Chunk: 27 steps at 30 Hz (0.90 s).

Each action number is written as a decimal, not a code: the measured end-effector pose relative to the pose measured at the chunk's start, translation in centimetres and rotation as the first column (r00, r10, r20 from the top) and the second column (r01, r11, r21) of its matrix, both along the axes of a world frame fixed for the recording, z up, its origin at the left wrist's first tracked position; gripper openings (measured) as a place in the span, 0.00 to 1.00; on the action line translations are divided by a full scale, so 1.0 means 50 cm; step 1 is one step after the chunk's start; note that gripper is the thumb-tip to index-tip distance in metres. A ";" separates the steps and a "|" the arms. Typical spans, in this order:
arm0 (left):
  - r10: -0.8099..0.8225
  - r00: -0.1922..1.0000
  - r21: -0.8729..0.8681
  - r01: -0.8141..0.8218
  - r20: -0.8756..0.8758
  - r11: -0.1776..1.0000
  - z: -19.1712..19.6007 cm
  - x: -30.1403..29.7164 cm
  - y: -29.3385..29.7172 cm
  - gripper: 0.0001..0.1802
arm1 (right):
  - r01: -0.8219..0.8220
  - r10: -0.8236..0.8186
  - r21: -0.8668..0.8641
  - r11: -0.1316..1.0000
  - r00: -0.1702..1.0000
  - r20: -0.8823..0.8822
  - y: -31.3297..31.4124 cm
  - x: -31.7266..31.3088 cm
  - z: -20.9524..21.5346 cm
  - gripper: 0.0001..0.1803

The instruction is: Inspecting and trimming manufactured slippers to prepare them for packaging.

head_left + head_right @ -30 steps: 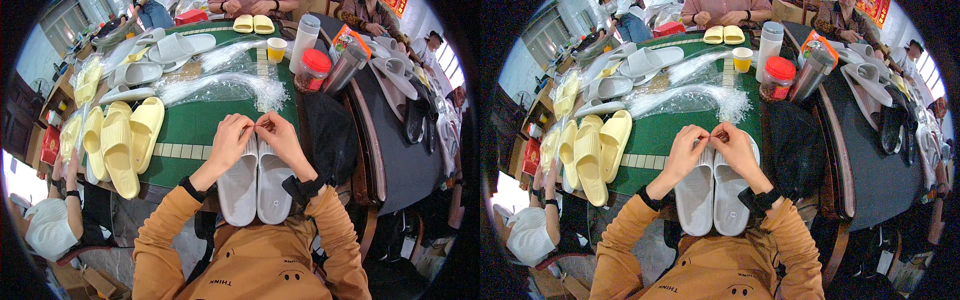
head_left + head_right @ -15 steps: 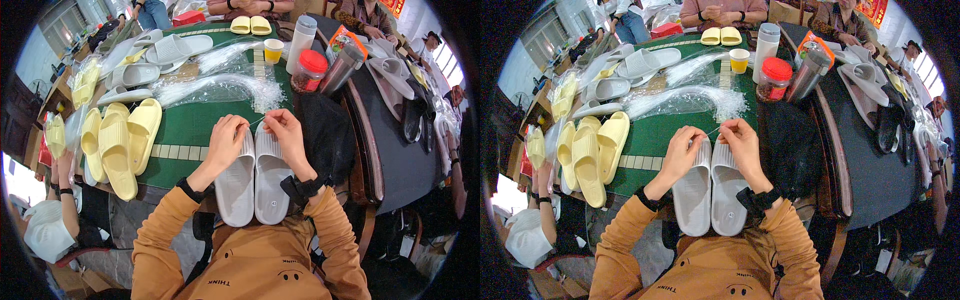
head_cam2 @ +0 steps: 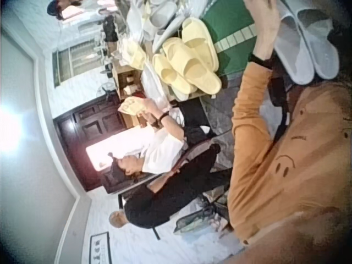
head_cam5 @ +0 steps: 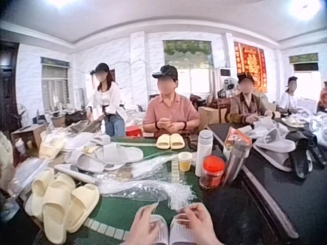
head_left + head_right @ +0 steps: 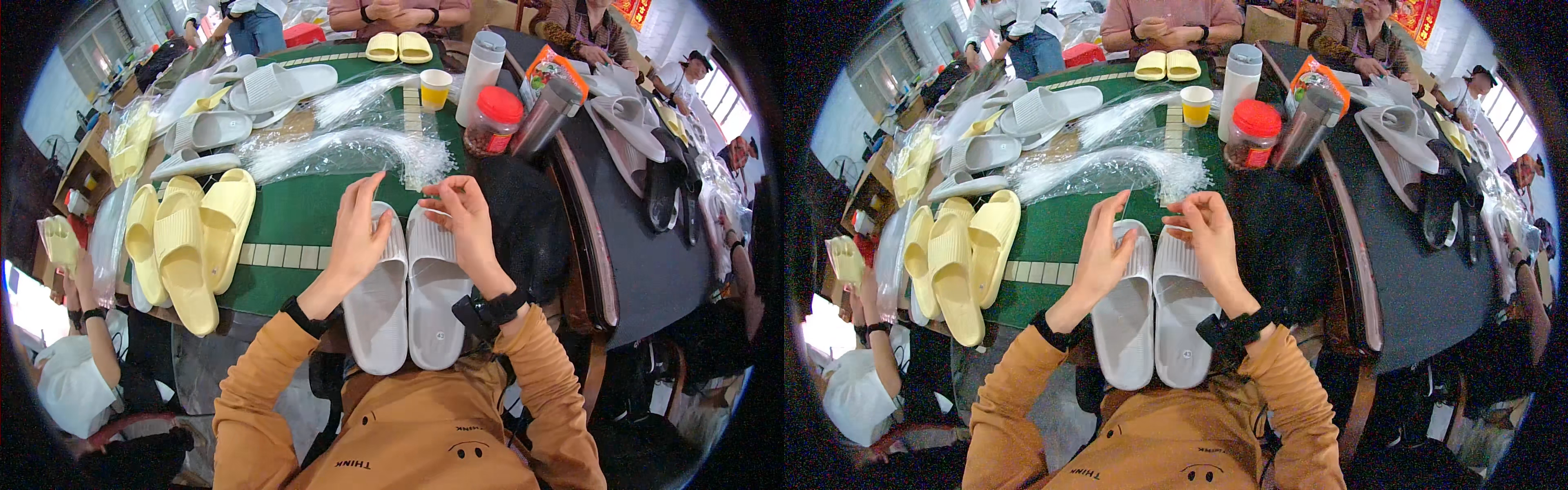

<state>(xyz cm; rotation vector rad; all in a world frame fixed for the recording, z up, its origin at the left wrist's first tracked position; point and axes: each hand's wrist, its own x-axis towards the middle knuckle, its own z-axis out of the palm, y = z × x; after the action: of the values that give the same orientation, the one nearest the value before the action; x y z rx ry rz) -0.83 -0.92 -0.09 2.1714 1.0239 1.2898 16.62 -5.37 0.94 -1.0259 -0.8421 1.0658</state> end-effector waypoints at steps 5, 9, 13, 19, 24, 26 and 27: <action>-0.210 0.966 0.122 0.229 -0.148 0.966 0.016 -0.008 0.000 0.19 | 0.109 -0.091 0.121 0.987 0.985 -0.147 -0.022 0.047 0.041 0.09; -0.408 0.848 0.132 0.472 -0.338 0.872 0.036 -0.006 -0.026 0.19 | 0.173 -0.182 0.282 0.944 0.983 0.006 -0.078 0.094 0.146 0.14; -0.426 0.803 0.064 0.493 -0.416 0.868 0.029 0.000 -0.034 0.21 | 0.350 -0.484 0.419 0.838 0.832 0.272 -0.202 0.144 0.255 0.11; -0.421 0.810 0.056 0.482 -0.407 0.874 0.040 -0.002 -0.033 0.22 | 0.585 -0.854 0.650 0.485 0.478 0.205 -0.366 0.329 0.323 0.12; -0.437 0.806 0.055 0.497 -0.400 0.866 0.042 0.003 -0.035 0.22 | 0.644 -0.764 0.415 0.642 0.580 0.281 -0.426 0.529 0.351 0.13; -0.433 0.804 0.064 0.498 -0.408 0.865 0.040 0.006 -0.035 0.21 | 0.663 -0.765 0.384 0.642 0.528 0.368 -0.428 0.640 0.322 0.13; -0.439 0.797 0.055 0.503 -0.415 0.862 0.047 0.010 -0.038 0.21 | 0.696 -0.764 0.351 0.626 0.457 0.456 -0.432 0.682 0.310 0.12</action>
<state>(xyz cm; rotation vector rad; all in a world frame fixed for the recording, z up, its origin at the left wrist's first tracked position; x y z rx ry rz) -0.31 -2.80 2.25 2.6553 0.4420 0.7403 50.72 -26.94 16.42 -1.4541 -0.7746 -0.0829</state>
